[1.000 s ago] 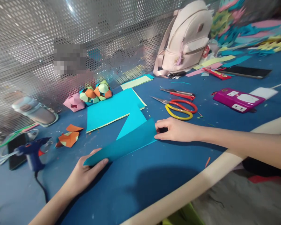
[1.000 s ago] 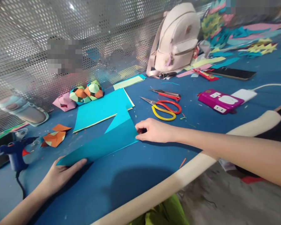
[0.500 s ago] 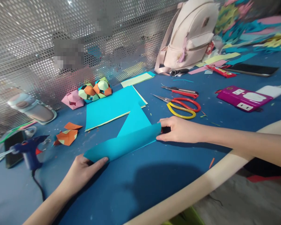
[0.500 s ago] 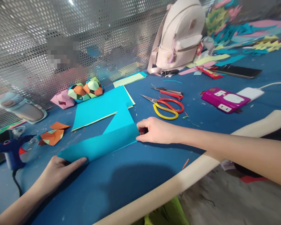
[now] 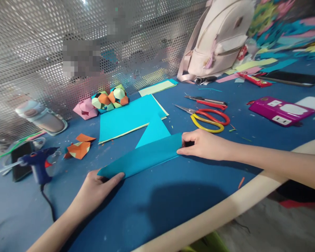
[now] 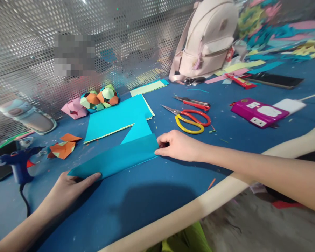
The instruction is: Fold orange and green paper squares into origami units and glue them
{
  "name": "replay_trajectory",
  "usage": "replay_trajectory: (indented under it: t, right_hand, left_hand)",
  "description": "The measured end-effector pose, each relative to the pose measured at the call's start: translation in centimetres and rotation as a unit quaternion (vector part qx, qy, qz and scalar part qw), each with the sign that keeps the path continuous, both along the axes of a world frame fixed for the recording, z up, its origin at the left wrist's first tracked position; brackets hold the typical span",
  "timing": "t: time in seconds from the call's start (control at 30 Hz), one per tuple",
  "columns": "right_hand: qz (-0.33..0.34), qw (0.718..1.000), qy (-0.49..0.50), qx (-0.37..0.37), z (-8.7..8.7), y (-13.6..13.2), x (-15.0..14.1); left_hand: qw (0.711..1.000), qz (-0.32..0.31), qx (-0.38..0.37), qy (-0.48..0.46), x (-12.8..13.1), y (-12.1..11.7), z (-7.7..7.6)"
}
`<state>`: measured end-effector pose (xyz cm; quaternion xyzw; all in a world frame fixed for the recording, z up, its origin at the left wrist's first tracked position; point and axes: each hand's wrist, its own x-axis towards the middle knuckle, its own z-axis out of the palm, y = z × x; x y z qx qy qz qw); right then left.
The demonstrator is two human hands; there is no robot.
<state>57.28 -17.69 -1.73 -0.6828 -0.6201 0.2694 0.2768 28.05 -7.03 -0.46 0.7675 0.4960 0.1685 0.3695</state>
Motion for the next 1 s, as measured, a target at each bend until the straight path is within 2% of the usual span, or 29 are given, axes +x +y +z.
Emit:
replay_trajectory:
  t: [0.1, 0.27, 0.47, 0.8, 1.0]
  right_hand:
    - [0.001, 1.000, 0.010, 0.001, -0.02, -0.13, -0.09]
    - [-0.011, 1.000, 0.009, 0.003, -0.06, -0.28, -0.37]
    - [0.000, 1.000, 0.006, 0.020, -0.37, -0.40, -0.38]
    - [0.003, 0.998, -0.032, 0.050, -0.31, -0.42, -0.79]
    - [0.020, 0.994, -0.075, 0.077, -0.70, -0.37, -0.78]
  left_hand:
    - [1.000, -0.007, -0.012, 0.016, -0.04, 0.22, 0.09]
    - [0.999, -0.035, 0.029, 0.017, 0.04, 0.55, 0.31]
    - [0.997, -0.038, 0.070, 0.019, 0.46, 0.18, 0.47]
    - [0.989, -0.053, 0.135, 0.034, 0.08, 0.39, 0.02]
    - [0.989, -0.054, 0.136, 0.029, -0.08, 0.43, -0.28]
